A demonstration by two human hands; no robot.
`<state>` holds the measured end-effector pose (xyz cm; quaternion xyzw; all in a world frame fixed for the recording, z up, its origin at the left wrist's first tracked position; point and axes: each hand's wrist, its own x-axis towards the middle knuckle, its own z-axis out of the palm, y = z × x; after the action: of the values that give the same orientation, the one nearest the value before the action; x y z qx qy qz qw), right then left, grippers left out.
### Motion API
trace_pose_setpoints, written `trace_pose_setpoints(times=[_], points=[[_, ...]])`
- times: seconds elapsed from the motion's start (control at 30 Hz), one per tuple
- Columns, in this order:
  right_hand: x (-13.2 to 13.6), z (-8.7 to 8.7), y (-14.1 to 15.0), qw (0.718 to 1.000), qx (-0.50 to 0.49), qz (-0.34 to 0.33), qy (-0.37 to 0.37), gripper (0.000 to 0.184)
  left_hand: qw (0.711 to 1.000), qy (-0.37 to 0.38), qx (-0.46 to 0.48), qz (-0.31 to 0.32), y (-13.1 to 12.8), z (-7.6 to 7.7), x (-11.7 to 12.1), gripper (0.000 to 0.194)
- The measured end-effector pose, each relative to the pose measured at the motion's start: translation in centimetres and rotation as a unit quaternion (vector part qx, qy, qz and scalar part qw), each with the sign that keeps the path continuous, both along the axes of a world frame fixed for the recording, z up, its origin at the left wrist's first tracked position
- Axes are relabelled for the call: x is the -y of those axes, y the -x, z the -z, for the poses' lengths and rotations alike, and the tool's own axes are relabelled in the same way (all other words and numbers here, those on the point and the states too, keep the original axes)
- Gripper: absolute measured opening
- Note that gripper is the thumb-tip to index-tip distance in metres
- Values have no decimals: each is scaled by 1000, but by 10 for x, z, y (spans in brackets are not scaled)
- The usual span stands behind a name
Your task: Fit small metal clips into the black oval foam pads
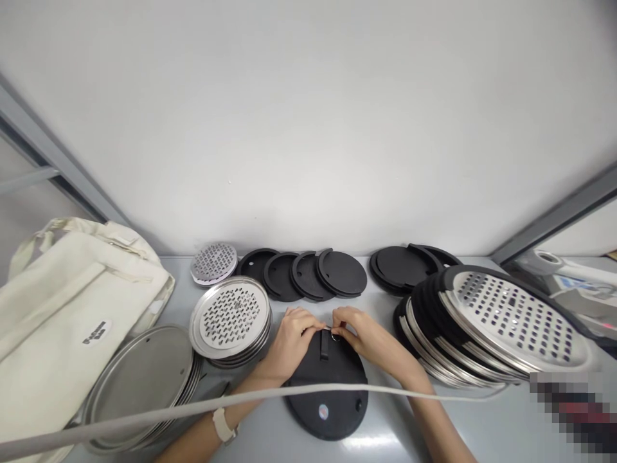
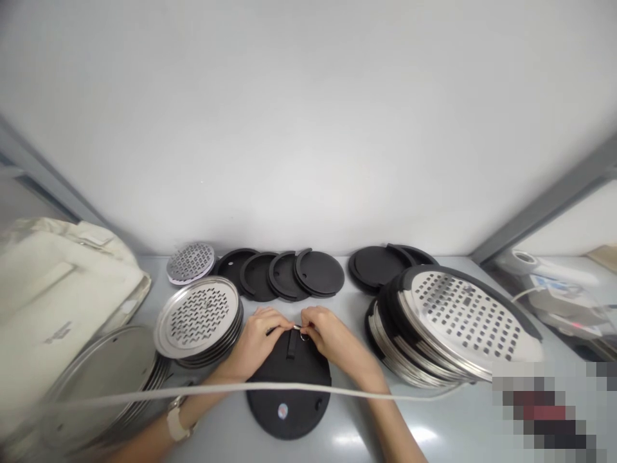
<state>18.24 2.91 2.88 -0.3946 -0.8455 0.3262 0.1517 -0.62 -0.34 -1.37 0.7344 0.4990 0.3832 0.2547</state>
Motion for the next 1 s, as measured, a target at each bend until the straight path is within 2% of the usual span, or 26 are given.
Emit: trace_pose_setpoints(times=[0.43,1.0], points=[[2,6,4,998,47,2,-49,20,1000,-7,25,-7,-2,3,0,20],[0,8,7,997,57,-1,-50,21,998,23,62,-3,-2,1,-3,19]])
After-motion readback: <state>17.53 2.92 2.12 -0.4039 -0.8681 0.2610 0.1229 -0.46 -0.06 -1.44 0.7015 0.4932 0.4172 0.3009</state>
